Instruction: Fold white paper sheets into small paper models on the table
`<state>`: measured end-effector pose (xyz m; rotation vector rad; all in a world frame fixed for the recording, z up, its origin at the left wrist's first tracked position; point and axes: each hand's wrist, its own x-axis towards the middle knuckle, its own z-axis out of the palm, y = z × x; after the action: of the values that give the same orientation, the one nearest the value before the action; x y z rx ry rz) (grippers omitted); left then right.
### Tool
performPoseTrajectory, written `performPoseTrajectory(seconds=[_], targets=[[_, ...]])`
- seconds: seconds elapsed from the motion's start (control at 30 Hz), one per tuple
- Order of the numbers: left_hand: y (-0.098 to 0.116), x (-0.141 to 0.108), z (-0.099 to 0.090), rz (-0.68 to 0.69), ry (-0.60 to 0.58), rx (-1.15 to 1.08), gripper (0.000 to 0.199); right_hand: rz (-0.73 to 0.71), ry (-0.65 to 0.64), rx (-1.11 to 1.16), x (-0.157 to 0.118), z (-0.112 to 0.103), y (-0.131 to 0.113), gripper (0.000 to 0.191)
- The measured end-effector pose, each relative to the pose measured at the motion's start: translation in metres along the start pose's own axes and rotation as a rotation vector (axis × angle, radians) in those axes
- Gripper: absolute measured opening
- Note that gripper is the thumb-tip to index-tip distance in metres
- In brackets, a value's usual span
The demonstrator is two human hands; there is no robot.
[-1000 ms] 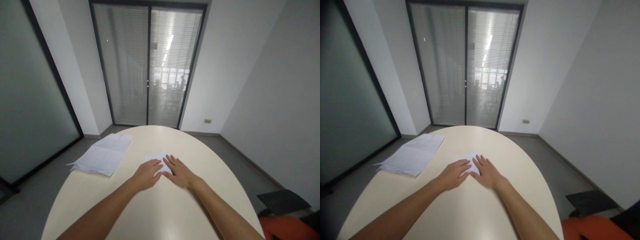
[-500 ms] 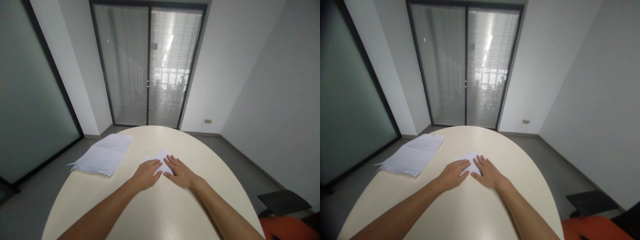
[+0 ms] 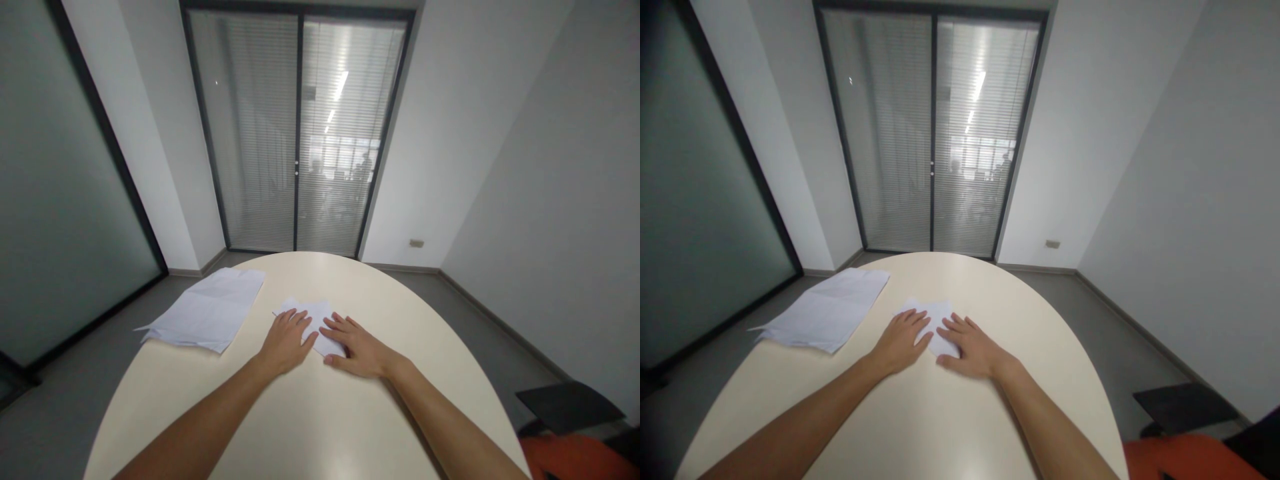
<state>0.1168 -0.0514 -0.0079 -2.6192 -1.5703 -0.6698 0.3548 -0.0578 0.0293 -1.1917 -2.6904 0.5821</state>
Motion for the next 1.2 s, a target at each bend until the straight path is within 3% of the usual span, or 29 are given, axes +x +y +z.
performPoseTrajectory(seconds=[0.37, 0.6, 0.8, 1.0, 1.2], targets=[[0.003, 0.001, -0.008, 0.109, 0.002, -0.062, 0.036, -0.186, 0.117, -0.035, -0.001, -0.007, -0.009, 0.045], [0.001, 0.001, -0.012, 0.132, -0.051, -0.127, 0.035, -0.247, 0.154, -0.026, 0.004, 0.000, -0.009, 0.060], [0.006, 0.001, -0.022, 0.130, -0.087, -0.208, 0.043, -0.302, 0.260, -0.043, 0.005, 0.006, 0.003, 0.050], [0.009, 0.000, -0.027, 0.146, -0.131, -0.171, 0.054, -0.300, 0.258, -0.033, 0.005, 0.009, 0.009, 0.041], [0.013, -0.003, -0.027, 0.204, -0.114, -0.066, 0.042, -0.251, 0.252, -0.049, 0.005, 0.005, 0.005, 0.038]])
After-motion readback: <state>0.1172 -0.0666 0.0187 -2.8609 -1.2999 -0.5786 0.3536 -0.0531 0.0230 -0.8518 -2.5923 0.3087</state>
